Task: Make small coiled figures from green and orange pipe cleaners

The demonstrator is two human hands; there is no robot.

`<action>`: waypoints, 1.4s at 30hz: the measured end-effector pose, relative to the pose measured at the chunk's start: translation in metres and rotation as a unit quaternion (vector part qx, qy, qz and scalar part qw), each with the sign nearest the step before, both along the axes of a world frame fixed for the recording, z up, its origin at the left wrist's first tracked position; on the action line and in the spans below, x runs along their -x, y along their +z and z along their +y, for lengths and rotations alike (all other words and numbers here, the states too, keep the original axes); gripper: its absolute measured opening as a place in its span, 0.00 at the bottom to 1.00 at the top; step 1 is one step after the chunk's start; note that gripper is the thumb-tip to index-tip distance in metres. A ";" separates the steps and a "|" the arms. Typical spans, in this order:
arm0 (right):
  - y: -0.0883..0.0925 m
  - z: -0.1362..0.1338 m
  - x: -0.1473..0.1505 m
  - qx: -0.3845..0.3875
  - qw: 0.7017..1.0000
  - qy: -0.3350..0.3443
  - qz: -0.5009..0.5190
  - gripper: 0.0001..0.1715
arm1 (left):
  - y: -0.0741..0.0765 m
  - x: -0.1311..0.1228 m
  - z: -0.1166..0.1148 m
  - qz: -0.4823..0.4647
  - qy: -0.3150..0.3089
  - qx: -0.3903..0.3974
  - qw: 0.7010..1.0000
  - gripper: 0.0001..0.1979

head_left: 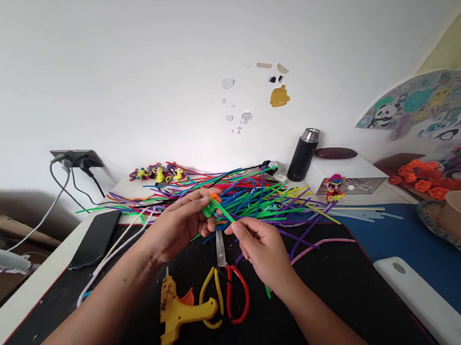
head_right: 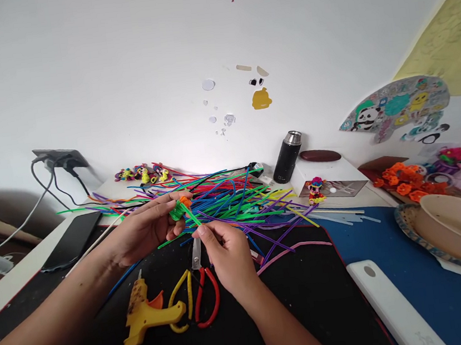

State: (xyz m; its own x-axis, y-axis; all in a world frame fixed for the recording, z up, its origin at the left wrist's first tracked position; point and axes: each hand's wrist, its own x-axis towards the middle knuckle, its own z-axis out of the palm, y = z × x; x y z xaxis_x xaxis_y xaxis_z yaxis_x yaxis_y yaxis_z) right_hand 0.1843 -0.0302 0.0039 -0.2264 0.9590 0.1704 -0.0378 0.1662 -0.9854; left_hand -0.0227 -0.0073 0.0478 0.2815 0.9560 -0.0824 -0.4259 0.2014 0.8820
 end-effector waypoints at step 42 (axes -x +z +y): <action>-0.006 0.000 0.000 -0.032 0.998 0.001 -0.053 0.24 | -0.001 0.000 -0.001 0.048 0.000 -0.010 0.999 0.17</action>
State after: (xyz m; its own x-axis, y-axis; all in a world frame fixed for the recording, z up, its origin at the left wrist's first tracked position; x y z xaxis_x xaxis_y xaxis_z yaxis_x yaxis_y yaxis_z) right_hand 0.1841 -0.0302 -0.0019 -0.2492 0.9464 0.2057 0.0658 0.2285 -0.9713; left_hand -0.0225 -0.0086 0.0469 0.2732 0.9578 -0.0887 -0.3401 0.1825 0.9225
